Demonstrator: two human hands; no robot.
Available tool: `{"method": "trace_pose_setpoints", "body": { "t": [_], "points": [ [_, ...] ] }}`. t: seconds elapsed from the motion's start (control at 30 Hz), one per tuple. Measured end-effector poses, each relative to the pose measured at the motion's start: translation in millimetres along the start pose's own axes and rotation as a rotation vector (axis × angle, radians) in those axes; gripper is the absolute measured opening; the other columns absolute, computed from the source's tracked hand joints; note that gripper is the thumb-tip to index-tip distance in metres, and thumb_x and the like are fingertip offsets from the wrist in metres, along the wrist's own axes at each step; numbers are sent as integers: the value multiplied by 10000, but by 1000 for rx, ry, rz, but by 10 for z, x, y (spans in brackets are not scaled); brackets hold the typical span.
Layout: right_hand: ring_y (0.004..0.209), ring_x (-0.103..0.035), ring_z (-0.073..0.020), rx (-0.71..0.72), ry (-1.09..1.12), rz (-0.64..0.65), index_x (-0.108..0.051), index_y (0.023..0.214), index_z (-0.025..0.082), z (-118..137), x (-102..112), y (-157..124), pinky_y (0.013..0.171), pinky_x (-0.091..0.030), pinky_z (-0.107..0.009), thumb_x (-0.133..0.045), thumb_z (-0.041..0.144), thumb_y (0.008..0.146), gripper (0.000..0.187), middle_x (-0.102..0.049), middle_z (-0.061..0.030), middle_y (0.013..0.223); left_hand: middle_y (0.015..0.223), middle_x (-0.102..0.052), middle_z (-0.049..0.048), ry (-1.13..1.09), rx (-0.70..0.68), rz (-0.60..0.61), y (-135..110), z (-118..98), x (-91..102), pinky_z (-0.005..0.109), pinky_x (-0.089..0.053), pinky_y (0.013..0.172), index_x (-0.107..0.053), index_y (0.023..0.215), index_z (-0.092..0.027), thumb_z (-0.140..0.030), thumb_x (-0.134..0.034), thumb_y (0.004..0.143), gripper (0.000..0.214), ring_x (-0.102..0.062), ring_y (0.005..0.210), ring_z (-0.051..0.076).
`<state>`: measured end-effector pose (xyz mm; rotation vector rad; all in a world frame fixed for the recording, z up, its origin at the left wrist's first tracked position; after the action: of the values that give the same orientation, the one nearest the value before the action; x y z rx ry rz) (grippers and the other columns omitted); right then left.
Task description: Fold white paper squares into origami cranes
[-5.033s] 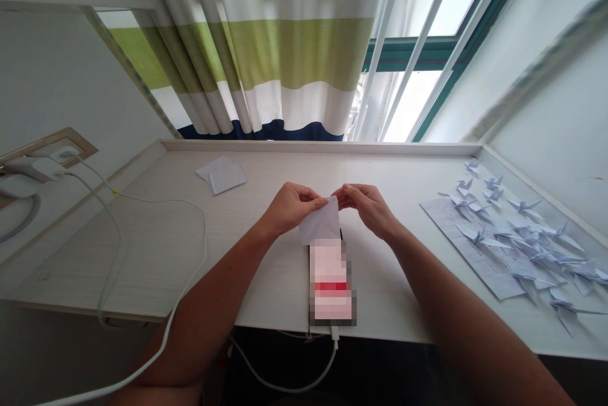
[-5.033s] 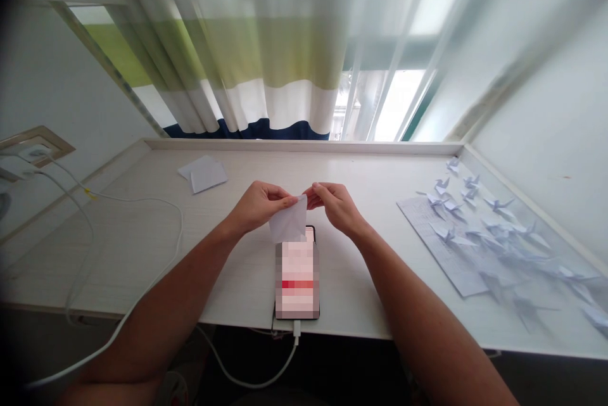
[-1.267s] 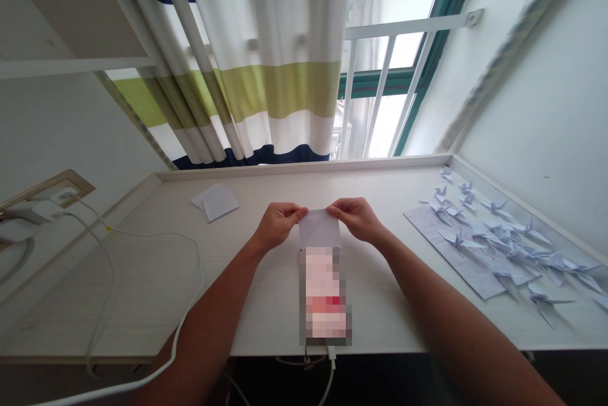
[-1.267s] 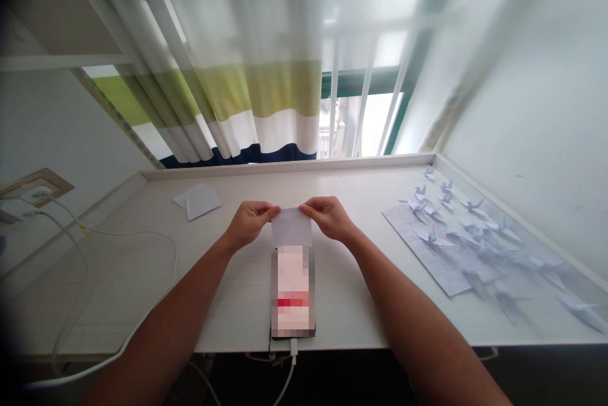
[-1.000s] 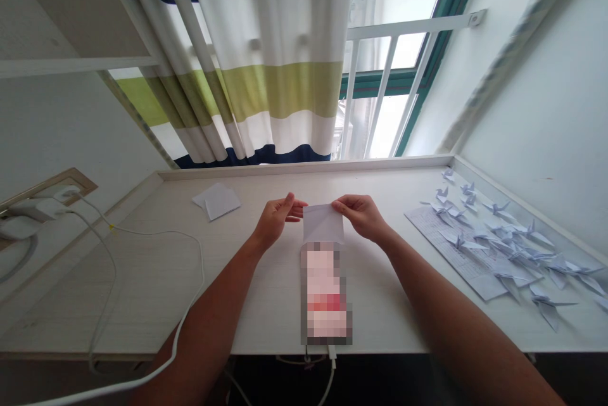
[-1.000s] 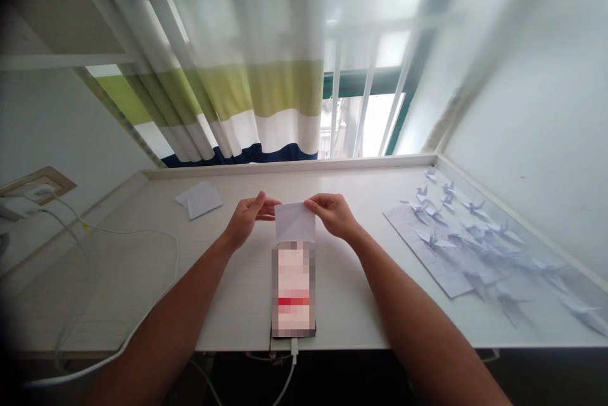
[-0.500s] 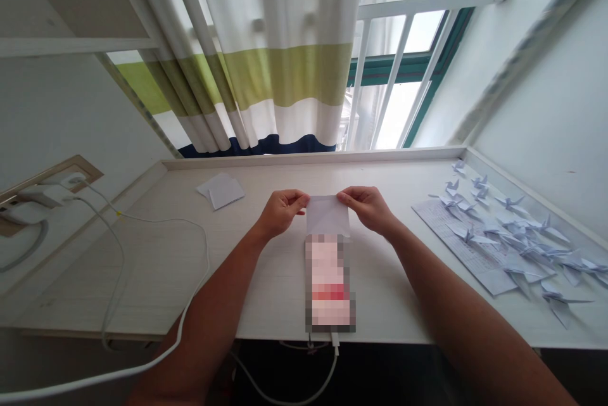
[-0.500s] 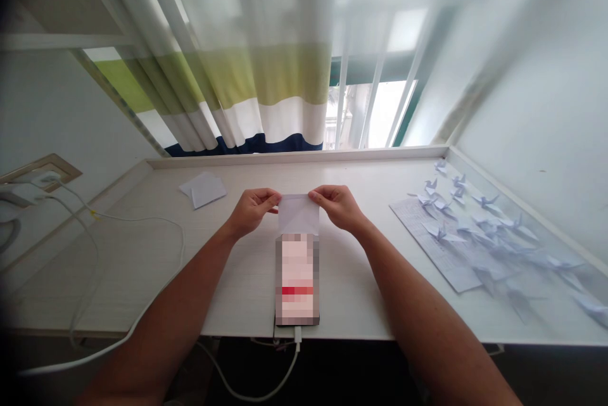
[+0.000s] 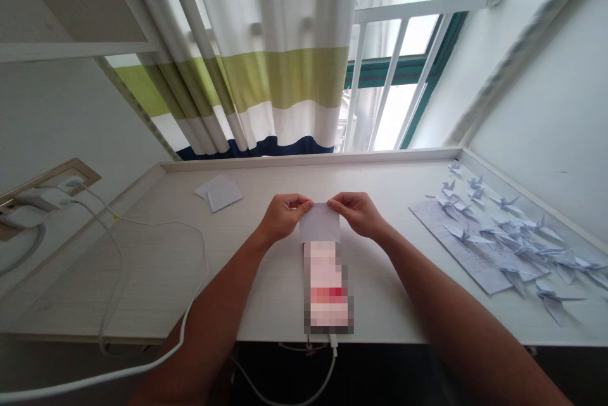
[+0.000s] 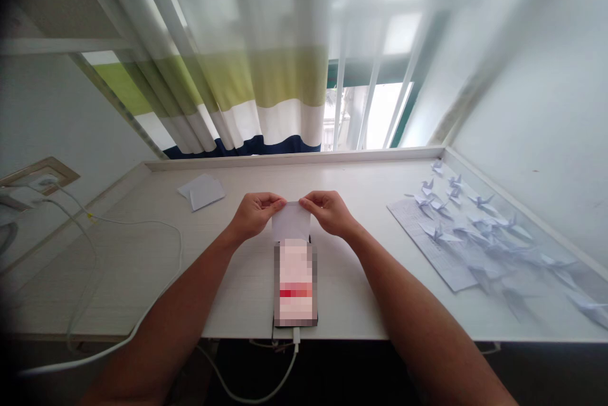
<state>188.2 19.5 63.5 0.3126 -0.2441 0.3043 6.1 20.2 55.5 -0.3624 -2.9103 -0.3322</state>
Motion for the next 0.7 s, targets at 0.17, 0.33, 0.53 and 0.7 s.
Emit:
{"method": "trace_pose_setpoints", "body": {
  "t": [0.17,0.33,0.53,0.7],
  "points": [
    [662,-575,-161,18,-11,15,-744,774,168,5,-5,3,588,-453,-277,-673,487,879,343,-695,-41,722,859,-751,79,94,-19,67,-4,-1,-58,278,-511,662,-745,891,-143,-473,-687,858,337,-674,754,188],
    [659,-577,-167,-4,-23,22,-740,761,170,11,-9,8,582,-453,-281,-678,497,872,351,-692,-42,714,781,-729,71,89,-27,80,-17,-33,-64,264,-477,606,-740,829,-134,-485,-677,863,359,-645,702,178],
    [685,-599,-175,-49,34,56,-761,817,160,-42,-27,13,608,-469,-290,-678,505,871,358,-714,-55,760,738,-702,54,72,-4,115,-16,-33,-55,252,-441,596,-730,806,-123,-484,-676,865,369,-603,663,152],
    [693,-597,-176,-58,34,82,-752,798,157,-58,-55,7,635,-472,-299,-652,518,883,384,-708,-52,752,708,-675,34,52,14,175,-3,11,-11,245,-409,584,-719,803,-124,-492,-651,882,383,-565,633,132]
  ]
}}
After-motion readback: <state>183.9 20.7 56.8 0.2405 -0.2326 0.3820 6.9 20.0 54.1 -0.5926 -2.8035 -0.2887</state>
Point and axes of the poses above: each hand's wrist, its own y-axis towards the middle knuckle, its own x-axis out of the back of the hand, z = x × y, the point moved 7 cm from there along y, towards the middle knuckle
